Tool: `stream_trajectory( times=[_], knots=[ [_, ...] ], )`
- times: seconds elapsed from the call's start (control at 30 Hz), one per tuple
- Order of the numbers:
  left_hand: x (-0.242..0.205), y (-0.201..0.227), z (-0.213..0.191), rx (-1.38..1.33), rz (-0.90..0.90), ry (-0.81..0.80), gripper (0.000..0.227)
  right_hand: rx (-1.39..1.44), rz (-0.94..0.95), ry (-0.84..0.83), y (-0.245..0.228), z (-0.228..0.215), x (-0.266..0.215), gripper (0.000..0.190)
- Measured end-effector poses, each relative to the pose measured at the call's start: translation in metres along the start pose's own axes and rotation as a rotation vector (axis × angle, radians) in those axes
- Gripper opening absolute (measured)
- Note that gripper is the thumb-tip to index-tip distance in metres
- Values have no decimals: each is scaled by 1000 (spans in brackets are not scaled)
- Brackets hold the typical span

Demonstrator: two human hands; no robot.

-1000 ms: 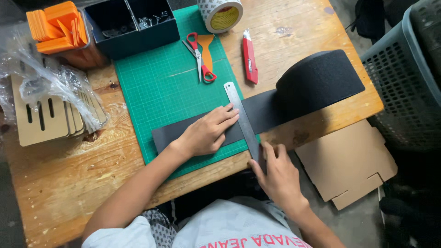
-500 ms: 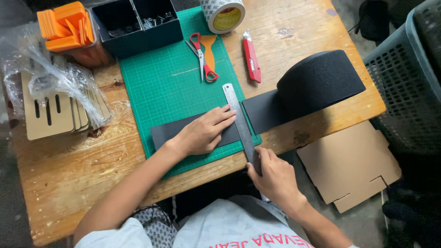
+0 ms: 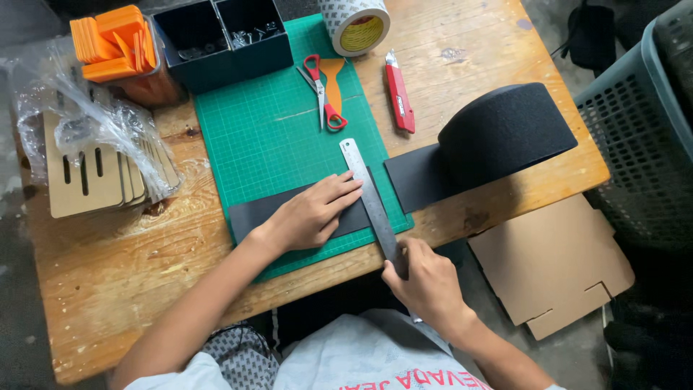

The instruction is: The person measures and cuts a black foam sheet using a ruler and utility knife. They then unroll double-sided tape, cut a strip with scissors, and smooth it onto a white backing sheet using an orange squeegee.

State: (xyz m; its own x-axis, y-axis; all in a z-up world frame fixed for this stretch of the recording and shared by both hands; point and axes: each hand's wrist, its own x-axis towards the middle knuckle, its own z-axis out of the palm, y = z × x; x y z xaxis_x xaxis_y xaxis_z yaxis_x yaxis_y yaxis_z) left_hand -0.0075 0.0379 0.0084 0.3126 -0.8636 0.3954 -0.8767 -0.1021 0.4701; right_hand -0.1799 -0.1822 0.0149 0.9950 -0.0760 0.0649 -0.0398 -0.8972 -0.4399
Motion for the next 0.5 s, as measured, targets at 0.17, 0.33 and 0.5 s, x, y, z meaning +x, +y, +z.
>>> stream_trajectory(
  times=[0.17, 0.33, 0.5],
  knots=[
    [-1, 3, -2, -16, 20, 51, 52, 18, -95, 127, 3, -14, -7, 29],
    [-2, 8, -7, 90, -6, 94, 50, 42, -139, 199, 11, -34, -7, 22],
    [-9, -4, 14, 134, -65, 129, 37, -259, -121, 326, 27, -29, 32, 31]
  ],
)
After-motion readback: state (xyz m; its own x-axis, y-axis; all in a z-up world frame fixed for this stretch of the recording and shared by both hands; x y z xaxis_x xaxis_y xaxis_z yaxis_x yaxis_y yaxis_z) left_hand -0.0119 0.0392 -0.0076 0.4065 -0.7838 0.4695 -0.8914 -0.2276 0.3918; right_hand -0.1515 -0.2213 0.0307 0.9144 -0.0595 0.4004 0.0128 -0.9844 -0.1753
